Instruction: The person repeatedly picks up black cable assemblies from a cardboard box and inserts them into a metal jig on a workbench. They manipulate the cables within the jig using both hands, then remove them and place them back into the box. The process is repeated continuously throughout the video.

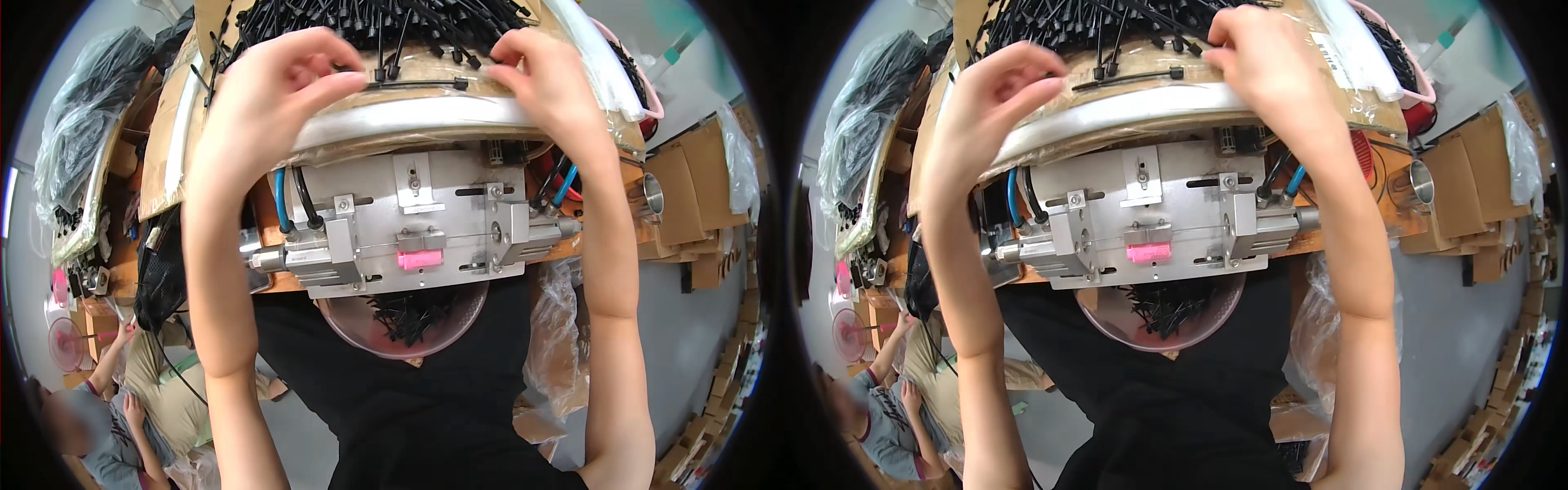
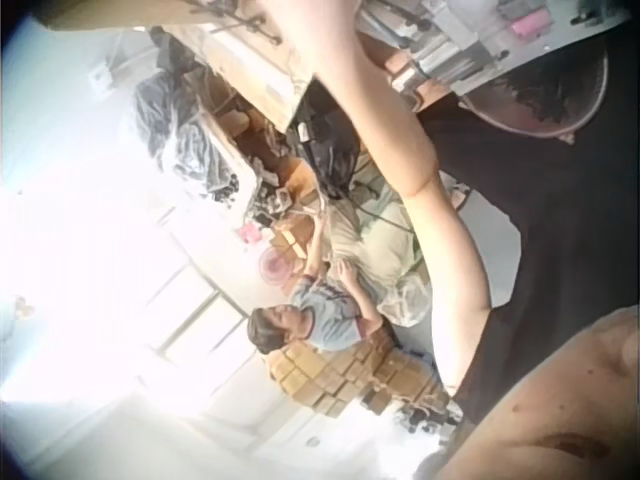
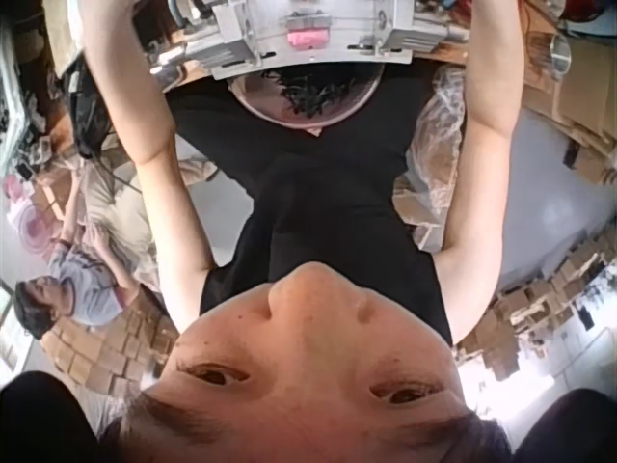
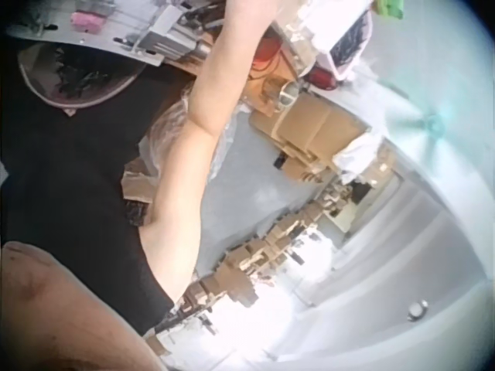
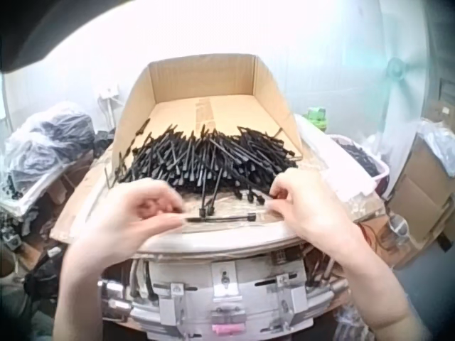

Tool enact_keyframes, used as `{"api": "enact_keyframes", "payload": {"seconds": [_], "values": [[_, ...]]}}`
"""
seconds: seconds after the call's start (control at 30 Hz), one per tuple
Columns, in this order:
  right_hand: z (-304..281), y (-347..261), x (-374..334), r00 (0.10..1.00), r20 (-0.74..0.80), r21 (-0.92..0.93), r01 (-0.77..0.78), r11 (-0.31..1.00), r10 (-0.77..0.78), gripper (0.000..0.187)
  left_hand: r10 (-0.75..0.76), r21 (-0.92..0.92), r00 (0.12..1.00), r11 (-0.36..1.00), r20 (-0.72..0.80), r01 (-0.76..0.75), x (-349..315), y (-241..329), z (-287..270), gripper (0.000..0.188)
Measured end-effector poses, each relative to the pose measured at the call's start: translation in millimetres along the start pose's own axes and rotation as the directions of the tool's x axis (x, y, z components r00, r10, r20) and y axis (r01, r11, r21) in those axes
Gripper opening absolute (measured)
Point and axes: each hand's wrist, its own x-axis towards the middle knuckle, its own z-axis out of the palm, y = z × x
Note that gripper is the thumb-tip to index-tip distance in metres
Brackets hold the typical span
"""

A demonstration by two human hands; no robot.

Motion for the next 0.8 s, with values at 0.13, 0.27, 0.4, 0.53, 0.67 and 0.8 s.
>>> {"api": "enact_keyframes", "payload": {"seconds": [0.13, 0.27, 0.4, 0.53, 0.67, 0.8], "values": [[-45, -11, -11, 0.961, 0.076, 0.366, -0.274, 0.889, 0.265, 0.017, 0.011, -0.124, 0.984, 0.992, -0.179, -0.033, -67, 10, 20, 0.025], [-37, -29, -37, 0.936, -0.075, 0.533, -0.255, 0.807, 0.345, 0.027, -0.001, 0.087, 0.994, 0.996, -0.108, 0.01, -162, 37, 76, 0.062], [-53, -28, -66, 0.955, -0.07, 0.795, -0.121, 0.594, 0.289, 0.029, 0.07, 0.284, 0.997, 0.956, 0.033, -0.076, -175, 37, 137, 0.069], [-61, -49, -87, 0.949, -0.127, 0.75, -0.099, 0.655, 0.288, 0.025, 0.062, 0.325, 0.997, 0.943, 0.046, -0.074, -172, 37, 149, 0.072], [-51, -63, -101, 0.903, -0.245, 0.713, -0.078, 0.696, 0.352, 0.019, 0.048, 0.338, 0.997, 0.939, 0.066, -0.067, -168, 37, 148, 0.072], [-26, -88, -139, 0.958, -0.135, 0.585, -0.128, 0.801, 0.252, 0.033, -0.011, 0.345, 0.996, 0.939, 0.089, -0.021, -177, 35, 146, 0.072]]}}
